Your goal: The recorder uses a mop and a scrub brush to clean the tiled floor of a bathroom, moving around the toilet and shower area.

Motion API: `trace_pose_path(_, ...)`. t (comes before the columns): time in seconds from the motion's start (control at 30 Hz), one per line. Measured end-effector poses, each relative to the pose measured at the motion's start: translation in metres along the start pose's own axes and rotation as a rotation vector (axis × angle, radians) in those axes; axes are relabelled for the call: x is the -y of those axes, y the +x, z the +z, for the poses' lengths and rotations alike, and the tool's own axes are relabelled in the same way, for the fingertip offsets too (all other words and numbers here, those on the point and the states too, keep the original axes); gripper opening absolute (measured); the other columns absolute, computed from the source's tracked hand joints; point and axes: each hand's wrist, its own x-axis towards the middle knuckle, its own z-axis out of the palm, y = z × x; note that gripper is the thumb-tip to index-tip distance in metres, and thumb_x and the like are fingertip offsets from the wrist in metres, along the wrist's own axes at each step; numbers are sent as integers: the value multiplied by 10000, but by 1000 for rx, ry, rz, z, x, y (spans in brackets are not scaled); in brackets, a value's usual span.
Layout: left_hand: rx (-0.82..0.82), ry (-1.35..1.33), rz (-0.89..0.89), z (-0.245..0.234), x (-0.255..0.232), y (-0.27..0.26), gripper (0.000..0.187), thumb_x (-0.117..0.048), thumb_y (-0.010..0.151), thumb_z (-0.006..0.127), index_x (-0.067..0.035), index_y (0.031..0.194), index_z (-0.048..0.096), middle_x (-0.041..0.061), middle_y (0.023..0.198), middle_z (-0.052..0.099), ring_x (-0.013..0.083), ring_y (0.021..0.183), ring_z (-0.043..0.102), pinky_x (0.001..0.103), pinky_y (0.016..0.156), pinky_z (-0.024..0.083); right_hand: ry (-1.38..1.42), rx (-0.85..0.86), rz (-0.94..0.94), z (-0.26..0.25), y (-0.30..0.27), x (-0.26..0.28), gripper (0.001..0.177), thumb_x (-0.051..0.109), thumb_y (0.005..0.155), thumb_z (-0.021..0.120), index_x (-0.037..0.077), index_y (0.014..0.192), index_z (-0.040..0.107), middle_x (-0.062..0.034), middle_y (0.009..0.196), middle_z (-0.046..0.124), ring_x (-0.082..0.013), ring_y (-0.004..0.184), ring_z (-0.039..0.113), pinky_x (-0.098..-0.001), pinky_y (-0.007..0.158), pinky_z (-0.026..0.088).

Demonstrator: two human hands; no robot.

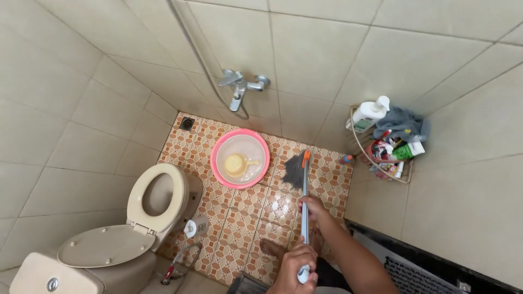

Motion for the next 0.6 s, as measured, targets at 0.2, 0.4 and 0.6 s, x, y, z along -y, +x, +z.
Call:
trace_pose_path(0.2,300,38,-63,41,17,7,196,-187,704,660,-45,699,526,91,760,558,313,853,615,574,1304,372,-202,-265,135,-87,25,-29,154,83,956,510,45,819,568,-69,562,523,-199,431,496,-355,408,437)
trace_pose_path(0.4,628,-50,-13,65,25,16,269,-270,852,733,-44,790,601,83,808,598,290,895,591,450,1075,382,-349,-362,10,-148,-22,-36,199,35,919,538,-33,745,607,-153,578,571,-243,421,556,-379,370,441)
trace_pose_path(0.6,572,0,59,31,33,26,322,-303,796,701,-60,661,537,91,716,559,294,797,555,387,847,424,-207,-343,64,-116,7,-41,167,22,909,543,28,787,658,-134,625,611,-215,449,569,-350,400,458)
